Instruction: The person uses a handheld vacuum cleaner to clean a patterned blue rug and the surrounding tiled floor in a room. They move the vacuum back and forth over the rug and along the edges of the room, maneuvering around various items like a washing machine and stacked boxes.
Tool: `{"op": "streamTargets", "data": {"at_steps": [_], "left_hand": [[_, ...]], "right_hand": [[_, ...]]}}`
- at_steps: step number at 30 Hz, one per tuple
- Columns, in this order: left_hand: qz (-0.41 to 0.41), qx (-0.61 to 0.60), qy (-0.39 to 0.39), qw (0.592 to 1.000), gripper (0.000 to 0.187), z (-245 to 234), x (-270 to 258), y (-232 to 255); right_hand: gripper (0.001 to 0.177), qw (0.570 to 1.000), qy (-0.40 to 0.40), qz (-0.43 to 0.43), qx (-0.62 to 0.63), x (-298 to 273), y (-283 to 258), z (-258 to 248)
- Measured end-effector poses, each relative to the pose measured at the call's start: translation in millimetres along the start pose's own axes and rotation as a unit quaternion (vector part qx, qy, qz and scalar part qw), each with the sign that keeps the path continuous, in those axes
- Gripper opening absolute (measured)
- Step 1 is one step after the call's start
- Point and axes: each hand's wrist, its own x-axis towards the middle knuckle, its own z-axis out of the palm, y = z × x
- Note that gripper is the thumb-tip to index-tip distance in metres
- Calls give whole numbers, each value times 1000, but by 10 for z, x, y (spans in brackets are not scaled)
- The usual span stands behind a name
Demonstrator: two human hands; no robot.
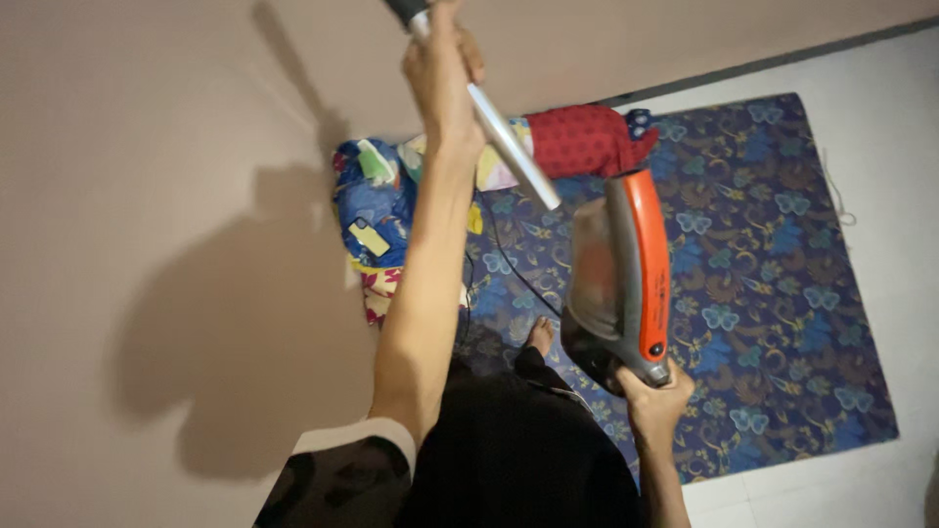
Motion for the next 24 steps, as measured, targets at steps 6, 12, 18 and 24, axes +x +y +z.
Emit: {"op": "streamTargets", "data": {"at_steps": [6, 12, 18, 24], "left_hand": [[-67, 30, -2, 997, 35, -191, 274, -519], [-67, 22, 36, 997, 26, -541, 359, -704], [-96, 24, 70, 993, 25, -747, 434, -760], [-136, -7, 139, 981, 21, -1000, 520, -843]], "right_hand": [[19, 995, -78, 34, -61, 48, 140, -49], [18, 985, -120, 48, -111, 155, 110, -50], [24, 979, -151, 43, -133, 247, 74, -12], [30, 978, -140, 70, -139, 246, -3, 120]]}}
